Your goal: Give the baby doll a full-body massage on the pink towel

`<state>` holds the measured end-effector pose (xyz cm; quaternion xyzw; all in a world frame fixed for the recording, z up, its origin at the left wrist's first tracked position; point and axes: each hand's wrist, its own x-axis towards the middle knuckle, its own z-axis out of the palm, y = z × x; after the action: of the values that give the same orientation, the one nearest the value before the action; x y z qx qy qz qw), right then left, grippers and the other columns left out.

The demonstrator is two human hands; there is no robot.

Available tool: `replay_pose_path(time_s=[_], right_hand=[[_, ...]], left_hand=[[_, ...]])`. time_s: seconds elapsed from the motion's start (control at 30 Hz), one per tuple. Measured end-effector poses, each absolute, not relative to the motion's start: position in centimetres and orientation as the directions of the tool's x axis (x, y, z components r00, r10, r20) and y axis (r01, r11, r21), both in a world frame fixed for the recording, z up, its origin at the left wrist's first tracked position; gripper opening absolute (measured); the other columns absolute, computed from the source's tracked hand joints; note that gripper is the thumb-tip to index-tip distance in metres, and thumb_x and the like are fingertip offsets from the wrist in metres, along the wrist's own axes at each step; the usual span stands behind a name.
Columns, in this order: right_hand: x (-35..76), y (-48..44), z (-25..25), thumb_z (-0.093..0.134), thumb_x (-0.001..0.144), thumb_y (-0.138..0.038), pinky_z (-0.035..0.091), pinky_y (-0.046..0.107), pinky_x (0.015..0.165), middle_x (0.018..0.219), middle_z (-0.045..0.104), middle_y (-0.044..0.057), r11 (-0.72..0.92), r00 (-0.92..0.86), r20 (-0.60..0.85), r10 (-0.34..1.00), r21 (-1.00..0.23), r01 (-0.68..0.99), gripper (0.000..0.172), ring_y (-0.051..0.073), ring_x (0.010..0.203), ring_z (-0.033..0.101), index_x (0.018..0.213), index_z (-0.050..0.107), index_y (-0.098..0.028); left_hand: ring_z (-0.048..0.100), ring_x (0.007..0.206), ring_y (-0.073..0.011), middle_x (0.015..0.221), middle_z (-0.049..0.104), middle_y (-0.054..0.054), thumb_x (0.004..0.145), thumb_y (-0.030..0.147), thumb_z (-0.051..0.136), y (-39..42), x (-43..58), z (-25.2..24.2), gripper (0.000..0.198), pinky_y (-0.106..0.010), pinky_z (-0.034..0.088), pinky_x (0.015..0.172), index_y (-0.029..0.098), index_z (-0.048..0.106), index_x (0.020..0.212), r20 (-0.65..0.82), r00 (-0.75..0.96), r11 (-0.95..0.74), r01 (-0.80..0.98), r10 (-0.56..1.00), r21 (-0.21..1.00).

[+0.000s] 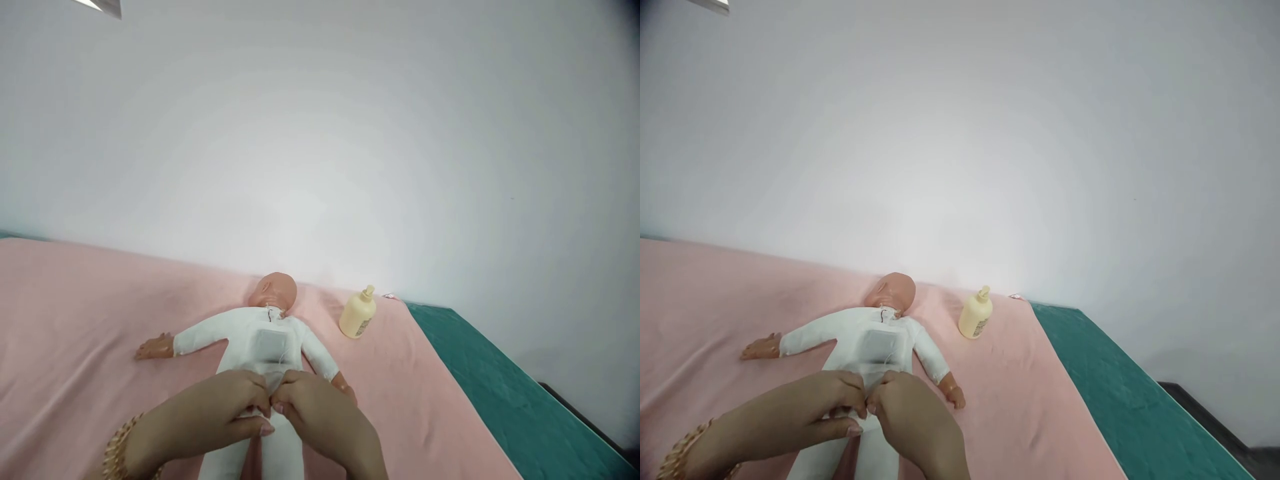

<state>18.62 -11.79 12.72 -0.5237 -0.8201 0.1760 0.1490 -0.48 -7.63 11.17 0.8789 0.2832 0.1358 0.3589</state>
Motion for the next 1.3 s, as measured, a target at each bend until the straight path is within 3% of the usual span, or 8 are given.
replay_pose_path(time_s=[0.1,0.4,0.63,0.9,0.97,1.17,1.3], right_hand=[[18.6,-11.2,12.0,0.046,0.078,-0.005,0.037,0.027,0.052,0.079,0.070,-0.001,0.384,-0.435,-0.026,0.900,-0.427,0.819,0.033,0.019,0.068,0.061,0.066,0.069,-0.026],[18.2,-9.8,10.6,0.044,0.069,0.001,0.036,0.025,0.050,0.073,0.068,0.000,0.369,-0.459,-0.050,0.887,-0.522,0.769,0.033,0.014,0.059,0.056,0.060,0.066,-0.021],[18.8,-10.3,11.5,0.044,0.074,-0.002,0.037,0.026,0.055,0.081,0.069,0.000,0.322,-0.386,-0.012,0.922,-0.525,0.788,0.037,0.016,0.070,0.062,0.069,0.073,-0.024],[18.3,-9.2,11.1,0.048,0.078,-0.003,0.042,0.023,0.063,0.093,0.072,0.002,0.170,-0.358,-0.241,0.902,-0.564,0.808,0.034,0.016,0.079,0.064,0.080,0.076,-0.021],[18.2,-9.2,11.0,0.047,0.078,-0.002,0.043,0.023,0.066,0.093,0.072,0.003,0.180,-0.367,-0.235,0.900,-0.567,0.804,0.035,0.016,0.080,0.064,0.079,0.077,-0.021],[18.8,-9.6,11.7,0.043,0.081,-0.002,0.044,0.026,0.073,0.098,0.071,0.004,0.185,-0.299,-0.132,0.945,-0.540,0.821,0.038,0.019,0.092,0.063,0.085,0.076,-0.021],[19.1,-9.3,11.6,0.044,0.082,-0.001,0.045,0.027,0.079,0.098,0.071,0.005,0.203,-0.311,-0.090,0.946,-0.584,0.786,0.036,0.019,0.092,0.063,0.085,0.075,-0.018]], left_hand=[[0.063,0.081,-0.0241,0.089,0.070,-0.004,0.079,0.035,0.056,-7.3,-0.3,10.2,0.021,-0.031,0.051,0.070,0.025,0.073,0.085,0.007,0.803,-0.564,0.413,0.596,0.715],[0.062,0.076,-0.0245,0.086,0.069,-0.006,0.069,0.027,0.060,-6.6,0.1,9.4,0.021,-0.033,0.050,0.070,0.021,0.075,0.083,-0.006,0.810,-0.579,0.425,0.586,0.696],[0.063,0.079,-0.0233,0.091,0.071,-0.003,0.079,0.031,0.052,-6.2,-1.6,10.4,0.030,-0.030,0.047,0.068,0.023,0.073,0.098,-0.067,0.771,-0.532,0.498,0.634,0.685],[0.064,0.087,-0.0256,0.096,0.071,-0.003,0.067,0.027,0.066,-6.0,-1.1,10.4,0.029,-0.032,0.049,0.075,0.022,0.074,0.094,-0.178,0.745,-0.474,0.569,0.643,0.672],[0.064,0.086,-0.0260,0.095,0.071,-0.004,0.065,0.024,0.068,-6.0,-0.9,10.5,0.030,-0.032,0.050,0.074,0.022,0.074,0.094,-0.160,0.738,-0.481,0.572,0.656,0.664],[0.064,0.081,-0.0216,0.096,0.072,0.001,0.078,0.026,0.058,-5.8,-2.0,11.2,0.028,-0.029,0.049,0.070,0.027,0.072,0.102,-0.083,0.738,-0.543,0.563,0.670,0.623],[0.065,0.078,-0.0216,0.091,0.072,0.002,0.076,0.032,0.063,-5.1,-3.0,10.5,0.029,-0.028,0.048,0.067,0.030,0.073,0.103,-0.061,0.711,-0.521,0.568,0.701,0.638]])
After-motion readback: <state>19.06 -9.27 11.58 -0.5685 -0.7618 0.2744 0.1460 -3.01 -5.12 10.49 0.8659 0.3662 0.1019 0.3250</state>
